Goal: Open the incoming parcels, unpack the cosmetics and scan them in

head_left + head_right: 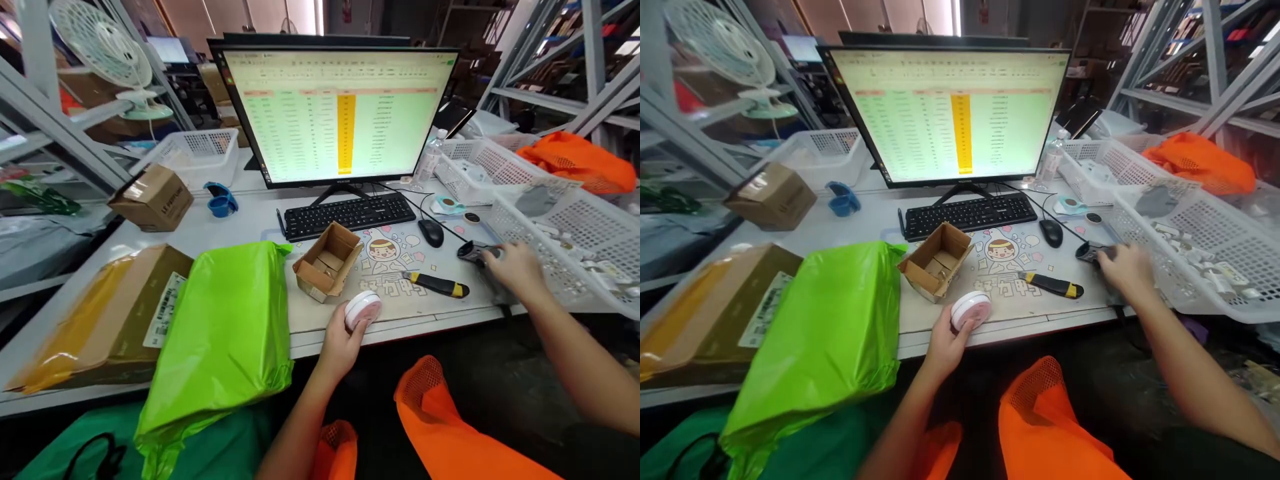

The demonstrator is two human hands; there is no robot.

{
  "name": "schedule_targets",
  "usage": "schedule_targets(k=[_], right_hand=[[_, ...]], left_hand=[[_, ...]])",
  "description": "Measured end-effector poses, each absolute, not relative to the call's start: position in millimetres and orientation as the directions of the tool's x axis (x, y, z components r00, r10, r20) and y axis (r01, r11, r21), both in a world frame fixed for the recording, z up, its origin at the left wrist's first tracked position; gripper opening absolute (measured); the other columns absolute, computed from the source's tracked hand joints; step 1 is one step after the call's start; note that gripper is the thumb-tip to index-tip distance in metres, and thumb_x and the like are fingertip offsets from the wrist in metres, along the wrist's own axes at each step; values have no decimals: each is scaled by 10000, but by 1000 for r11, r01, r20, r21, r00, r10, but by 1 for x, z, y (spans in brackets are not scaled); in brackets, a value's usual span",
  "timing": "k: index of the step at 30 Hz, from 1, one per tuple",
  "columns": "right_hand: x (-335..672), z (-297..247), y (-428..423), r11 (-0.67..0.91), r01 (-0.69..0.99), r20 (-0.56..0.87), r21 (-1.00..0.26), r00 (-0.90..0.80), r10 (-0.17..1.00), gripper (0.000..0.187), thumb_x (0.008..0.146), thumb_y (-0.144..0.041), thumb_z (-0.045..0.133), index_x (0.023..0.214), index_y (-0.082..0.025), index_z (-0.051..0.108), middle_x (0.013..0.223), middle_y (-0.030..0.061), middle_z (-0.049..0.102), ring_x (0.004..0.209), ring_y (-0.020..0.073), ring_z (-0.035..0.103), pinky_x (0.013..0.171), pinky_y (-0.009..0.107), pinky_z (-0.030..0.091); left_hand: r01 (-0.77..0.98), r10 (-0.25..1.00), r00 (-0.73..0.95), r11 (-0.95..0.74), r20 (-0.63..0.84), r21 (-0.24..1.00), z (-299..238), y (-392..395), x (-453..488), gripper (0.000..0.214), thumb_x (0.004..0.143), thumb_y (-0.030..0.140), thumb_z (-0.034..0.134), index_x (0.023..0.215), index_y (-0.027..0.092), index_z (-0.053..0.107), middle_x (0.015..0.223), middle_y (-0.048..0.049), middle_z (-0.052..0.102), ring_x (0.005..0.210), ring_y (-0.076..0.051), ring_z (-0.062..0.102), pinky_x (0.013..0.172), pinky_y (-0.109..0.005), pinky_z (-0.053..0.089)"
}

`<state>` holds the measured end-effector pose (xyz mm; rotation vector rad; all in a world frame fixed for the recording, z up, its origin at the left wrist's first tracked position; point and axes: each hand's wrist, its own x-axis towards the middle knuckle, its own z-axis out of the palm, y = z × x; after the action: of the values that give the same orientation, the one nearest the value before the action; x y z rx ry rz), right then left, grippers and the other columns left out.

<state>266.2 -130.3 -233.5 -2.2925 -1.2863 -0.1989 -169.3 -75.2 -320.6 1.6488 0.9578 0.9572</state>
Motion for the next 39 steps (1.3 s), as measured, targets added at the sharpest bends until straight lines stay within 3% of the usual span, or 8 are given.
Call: schedule_targets(k=[2, 5, 10, 17, 20, 26, 34, 39], right_hand=[[236, -231, -87, -411, 874, 333, -260, 480, 811, 287, 942, -341, 635, 1026, -127, 807, 1109, 294, 745, 1133, 423, 725, 1024, 564, 554], [197, -243, -5, -260, 941, 216, -215, 306, 927, 331, 959, -334, 645, 1200, -165, 797, 1269, 159, 759, 1241, 316, 693, 1130, 429, 535], [168, -268, 82, -163, 975, 194, -152, 191, 962, 551, 995, -321, 616, 1495, -91, 651, 1595, 232, 546, 1551, 400, 418, 1272, 548, 388], [163, -271, 94, -105, 992, 208, -70, 117, 971, 465, 1043, -347, 554, 1402, -115, 736, 1726, 215, 394, 1648, 441, 223, 1314, 652, 233], [162, -271, 94, -82, 995, 188, -51, 91, 978, 506, 1051, -379, 549, 1473, -138, 688, 1724, 198, 412, 1640, 424, 253, 1323, 668, 196], [162, -274, 88, -76, 994, 134, -84, 86, 987, 585, 1057, -381, 529, 1578, -118, 577, 1624, 218, 536, 1530, 393, 433, 1277, 642, 326], [150, -259, 82, -82, 980, 116, -179, 104, 988, 582, 1022, -354, 578, 1535, -81, 601, 1670, 268, 465, 1583, 472, 343, 1252, 796, 232], [112, -236, 12, 125, 899, 148, -419, -69, 987, 545, 1079, -429, 488, 1527, -148, 619, 1549, 178, 633, 1415, 322, 599, 1209, 525, 467]], left_hand=[[151, 907, 387, -240, 166, 959, -321, -75, -169, 414, 965, 478, 664, 1223, 154, 655, 1140, -149, 759, 1031, -292, 727, 950, -438, 584], [148, 907, 378, -259, 188, 954, -323, -73, -170, 410, 954, 463, 679, 1230, 160, 666, 1145, -141, 764, 1037, -287, 730, 941, -426, 587], [131, 922, 359, -203, 144, 970, -326, -75, -172, 442, 953, 502, 680, 1239, 165, 665, 1156, -143, 764, 1053, -296, 735, 952, -439, 588], [116, 932, 336, -181, 133, 977, -325, -76, -172, 452, 948, 520, 683, 1222, 160, 674, 1137, -147, 766, 1031, -292, 735, 933, -435, 592], [93, 925, 359, -171, 128, 981, -323, -74, -172, 460, 953, 534, 680, 1220, 159, 673, 1167, -153, 768, 1056, -293, 737, 939, -429, 594], [107, 930, 357, -135, 88, 985, -322, -73, -173, 506, 943, 577, 703, 1224, 158, 668, 1128, -134, 768, 1021, -282, 733, 933, -415, 592], [93, 939, 327, -144, 107, 985, -320, -78, -172, 475, 944, 558, 724, 1203, 163, 674, 1114, -121, 771, 1015, -270, 735, 921, -399, 598], [49, 956, 268, -141, 123, 989, -321, -76, -169, 550, 915, 591, 746, 1234, 155, 641, 1160, -144, 764, 1057, -280, 735, 967, -428, 598]])
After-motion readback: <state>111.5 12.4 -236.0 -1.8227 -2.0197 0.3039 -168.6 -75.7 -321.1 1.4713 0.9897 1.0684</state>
